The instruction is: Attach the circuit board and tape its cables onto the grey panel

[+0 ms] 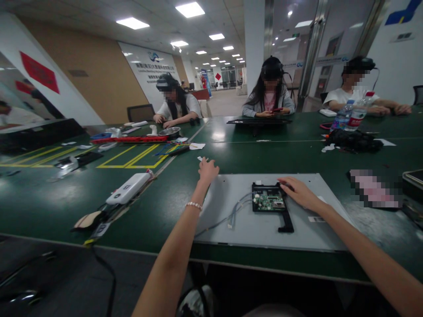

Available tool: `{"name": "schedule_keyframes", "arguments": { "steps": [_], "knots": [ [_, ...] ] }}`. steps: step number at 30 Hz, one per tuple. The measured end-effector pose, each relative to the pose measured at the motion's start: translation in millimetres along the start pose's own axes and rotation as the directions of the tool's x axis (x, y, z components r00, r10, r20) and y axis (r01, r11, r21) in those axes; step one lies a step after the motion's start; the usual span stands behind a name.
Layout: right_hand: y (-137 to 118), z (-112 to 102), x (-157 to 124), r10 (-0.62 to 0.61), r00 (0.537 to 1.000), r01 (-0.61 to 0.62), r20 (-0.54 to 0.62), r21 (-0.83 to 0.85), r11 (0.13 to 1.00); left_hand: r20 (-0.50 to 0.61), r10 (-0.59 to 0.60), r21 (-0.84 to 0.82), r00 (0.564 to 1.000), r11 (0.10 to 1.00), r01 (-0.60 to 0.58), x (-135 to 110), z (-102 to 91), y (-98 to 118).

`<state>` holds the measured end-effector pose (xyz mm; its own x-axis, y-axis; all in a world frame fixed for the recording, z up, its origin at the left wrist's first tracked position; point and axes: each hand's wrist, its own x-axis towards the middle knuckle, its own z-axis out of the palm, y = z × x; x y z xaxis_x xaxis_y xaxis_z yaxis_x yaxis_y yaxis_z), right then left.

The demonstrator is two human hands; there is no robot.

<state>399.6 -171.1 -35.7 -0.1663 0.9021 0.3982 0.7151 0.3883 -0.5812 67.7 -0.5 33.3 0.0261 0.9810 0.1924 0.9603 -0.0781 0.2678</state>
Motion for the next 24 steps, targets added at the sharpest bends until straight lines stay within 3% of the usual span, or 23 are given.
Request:
{"name": "schedule_keyframes", "arguments": {
  "steps": [6, 15, 19, 24],
  "knots": [
    [2, 2, 0, -0.002, 1.0, 0.002, -0.002, 0.002, 1.0, 0.032, 0.011, 0.036, 0.999, 0.999, -0.012, 19, 3.4, -17],
    [4, 1, 1, -0.009, 1.0, 0.009, 0.006, -0.005, 1.0, 0.057, 0.092, 0.054, 0.994, 0.994, -0.095, 33, 4.4, -9],
    [2, 1, 1, -0.002, 1.0, 0.002, 0.001, 0.005, 1.0, 0.011, 0.197, 0.066, 0.98, 0.978, -0.198, 17, 1.7, 1],
    [-3, -2, 0, -0.002, 1.0, 0.002, -0.006, 0.018, 1.0, -0.062, 0.427, 0.066, 0.902, 0.904, -0.423, -32, -20.0, 22]
  ]
}}
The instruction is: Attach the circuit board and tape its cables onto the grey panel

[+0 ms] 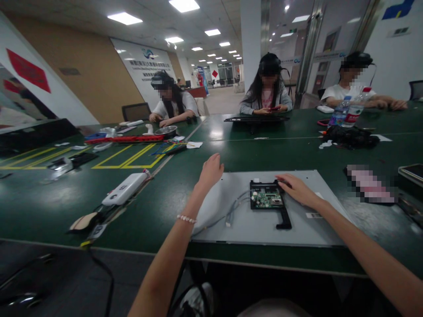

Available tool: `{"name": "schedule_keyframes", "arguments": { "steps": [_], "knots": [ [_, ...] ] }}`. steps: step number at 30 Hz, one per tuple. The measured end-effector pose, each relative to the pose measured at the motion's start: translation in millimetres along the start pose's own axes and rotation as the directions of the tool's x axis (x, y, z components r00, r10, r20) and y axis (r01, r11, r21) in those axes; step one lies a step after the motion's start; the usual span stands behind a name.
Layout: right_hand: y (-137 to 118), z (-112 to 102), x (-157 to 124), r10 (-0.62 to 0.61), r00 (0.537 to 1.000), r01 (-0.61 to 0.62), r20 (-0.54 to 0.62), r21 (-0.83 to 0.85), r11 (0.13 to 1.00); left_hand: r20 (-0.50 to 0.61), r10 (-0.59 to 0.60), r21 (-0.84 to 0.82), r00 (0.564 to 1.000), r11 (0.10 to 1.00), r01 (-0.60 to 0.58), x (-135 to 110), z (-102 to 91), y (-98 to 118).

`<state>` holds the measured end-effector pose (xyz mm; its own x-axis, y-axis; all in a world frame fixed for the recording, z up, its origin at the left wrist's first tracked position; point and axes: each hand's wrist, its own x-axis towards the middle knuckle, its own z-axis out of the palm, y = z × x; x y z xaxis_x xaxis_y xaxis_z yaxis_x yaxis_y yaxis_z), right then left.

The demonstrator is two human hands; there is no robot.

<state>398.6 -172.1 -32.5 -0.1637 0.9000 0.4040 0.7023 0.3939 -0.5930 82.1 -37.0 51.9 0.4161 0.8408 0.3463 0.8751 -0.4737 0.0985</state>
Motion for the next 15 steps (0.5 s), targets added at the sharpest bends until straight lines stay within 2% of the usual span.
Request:
{"name": "schedule_keyframes", "arguments": {
  "steps": [4, 7, 11, 15],
  "knots": [
    [1, -1, 0, 0.0, 1.0, 0.0, 0.0, -0.012, 1.0, -0.09, 0.091, -0.121, 0.992, 0.987, -0.102, -51, -30.6, 42],
    [3, -1, 0, -0.002, 1.0, 0.002, 0.0, -0.022, 1.0, -0.165, 0.106, -0.192, 0.981, 0.972, -0.137, -93, -39.9, 72],
    [4, -1, -1, -0.004, 1.0, 0.004, 0.005, -0.022, 1.0, -0.234, 0.081, -0.23, 0.969, 0.964, -0.137, -133, -27.7, 96],
    [5, 0, 0, -0.003, 1.0, 0.003, 0.001, -0.019, 1.0, -0.259, 0.062, -0.201, 0.964, 0.973, -0.117, -148, -9.1, 106]
  ]
}}
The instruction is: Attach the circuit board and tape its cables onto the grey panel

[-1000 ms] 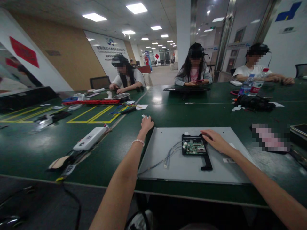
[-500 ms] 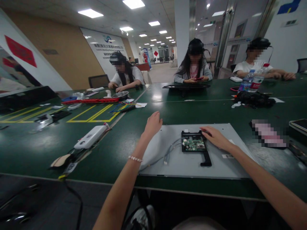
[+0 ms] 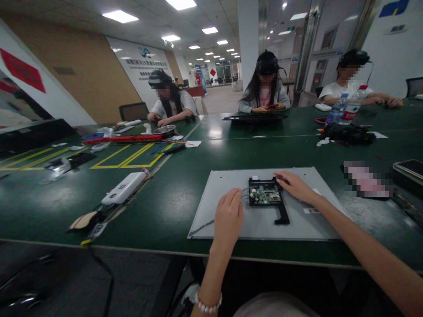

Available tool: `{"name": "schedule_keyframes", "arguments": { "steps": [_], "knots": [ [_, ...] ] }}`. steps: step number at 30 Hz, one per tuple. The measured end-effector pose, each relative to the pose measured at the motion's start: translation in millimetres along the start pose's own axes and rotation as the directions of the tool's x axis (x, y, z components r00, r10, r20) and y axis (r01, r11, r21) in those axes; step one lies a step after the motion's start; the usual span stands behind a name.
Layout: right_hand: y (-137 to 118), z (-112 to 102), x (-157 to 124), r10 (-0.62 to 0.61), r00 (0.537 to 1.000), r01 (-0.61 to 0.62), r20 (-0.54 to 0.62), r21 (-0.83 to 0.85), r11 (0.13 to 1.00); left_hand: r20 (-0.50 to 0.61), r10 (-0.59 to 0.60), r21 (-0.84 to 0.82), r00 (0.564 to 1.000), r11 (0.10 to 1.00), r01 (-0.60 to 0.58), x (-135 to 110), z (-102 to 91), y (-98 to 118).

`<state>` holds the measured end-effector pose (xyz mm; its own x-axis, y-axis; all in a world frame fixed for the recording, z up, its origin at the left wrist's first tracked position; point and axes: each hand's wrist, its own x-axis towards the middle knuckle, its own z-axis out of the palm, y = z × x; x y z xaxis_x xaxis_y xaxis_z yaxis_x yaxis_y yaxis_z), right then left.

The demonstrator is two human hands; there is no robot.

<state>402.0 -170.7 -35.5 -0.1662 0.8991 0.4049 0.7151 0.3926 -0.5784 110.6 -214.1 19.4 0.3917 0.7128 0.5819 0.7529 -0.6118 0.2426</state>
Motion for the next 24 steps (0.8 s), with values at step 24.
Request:
{"name": "schedule_keyframes", "arguments": {
  "steps": [24],
  "knots": [
    [-1, -1, 0, -0.008, 1.0, 0.009, 0.01, -0.023, 1.0, -0.068, -0.292, 0.059, 0.954, 0.953, 0.296, -2, -0.5, -10]
  ]
}}
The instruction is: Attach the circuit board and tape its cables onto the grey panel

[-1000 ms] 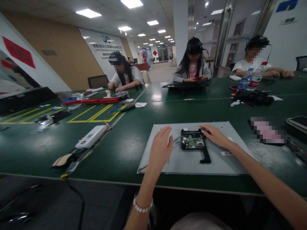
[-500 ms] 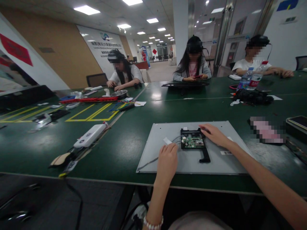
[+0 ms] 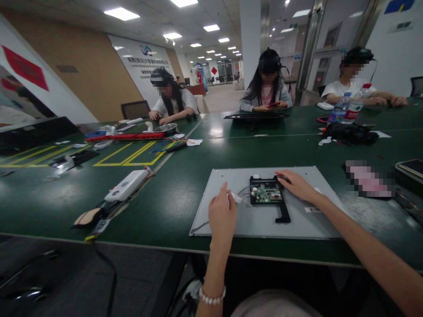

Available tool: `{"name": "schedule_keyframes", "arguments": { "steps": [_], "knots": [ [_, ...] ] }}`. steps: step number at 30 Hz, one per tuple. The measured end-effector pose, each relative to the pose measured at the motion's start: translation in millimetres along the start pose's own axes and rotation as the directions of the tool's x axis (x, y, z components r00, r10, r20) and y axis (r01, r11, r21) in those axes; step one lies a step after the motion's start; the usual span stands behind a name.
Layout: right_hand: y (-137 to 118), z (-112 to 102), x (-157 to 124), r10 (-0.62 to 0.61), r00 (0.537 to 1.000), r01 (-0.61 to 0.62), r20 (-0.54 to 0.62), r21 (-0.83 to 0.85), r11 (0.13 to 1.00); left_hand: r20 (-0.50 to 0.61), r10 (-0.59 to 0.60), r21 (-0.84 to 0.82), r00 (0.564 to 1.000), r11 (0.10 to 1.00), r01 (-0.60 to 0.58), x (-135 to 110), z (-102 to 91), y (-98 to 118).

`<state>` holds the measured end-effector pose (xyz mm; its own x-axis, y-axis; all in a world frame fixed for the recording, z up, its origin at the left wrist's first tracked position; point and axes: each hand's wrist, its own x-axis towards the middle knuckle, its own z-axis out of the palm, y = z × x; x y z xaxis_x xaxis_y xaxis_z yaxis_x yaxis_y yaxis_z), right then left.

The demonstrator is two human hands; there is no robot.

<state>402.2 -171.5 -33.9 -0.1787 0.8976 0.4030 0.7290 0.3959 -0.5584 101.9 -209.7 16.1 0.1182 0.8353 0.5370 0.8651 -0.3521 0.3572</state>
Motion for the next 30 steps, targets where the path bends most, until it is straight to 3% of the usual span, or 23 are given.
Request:
{"name": "schedule_keyframes", "arguments": {
  "steps": [8, 16, 22, 26, 30],
  "knots": [
    [-2, -1, 0, 0.0, 1.0, 0.0, 0.006, -0.002, 1.0, 0.154, -0.079, 0.217, 0.985, 0.975, 0.044, -1, 3.5, 14],
    [-19, -7, 0, -0.085, 0.996, 0.085, -0.013, -0.041, 0.996, 0.19, -0.087, 0.23, 0.978, 0.972, 0.042, -7, 5.4, 16],
    [-67, -10, 1, -0.22, 0.975, 0.222, 0.032, -0.072, 0.972, 0.167, -0.074, 0.167, 0.983, 0.985, 0.046, -10, 9.9, 10],
    [-108, 5, 1, -0.412, 0.893, 0.432, 0.183, -0.085, 0.898, 0.184, -0.077, 0.158, 0.98, 0.986, 0.048, -10, 8.2, 9],
    [-128, 23, 5, -0.449, 0.85, 0.499, 0.275, -0.151, 0.853, 0.185, -0.068, 0.131, 0.98, 0.99, 0.044, -10, 6.6, 6]
  ]
}}
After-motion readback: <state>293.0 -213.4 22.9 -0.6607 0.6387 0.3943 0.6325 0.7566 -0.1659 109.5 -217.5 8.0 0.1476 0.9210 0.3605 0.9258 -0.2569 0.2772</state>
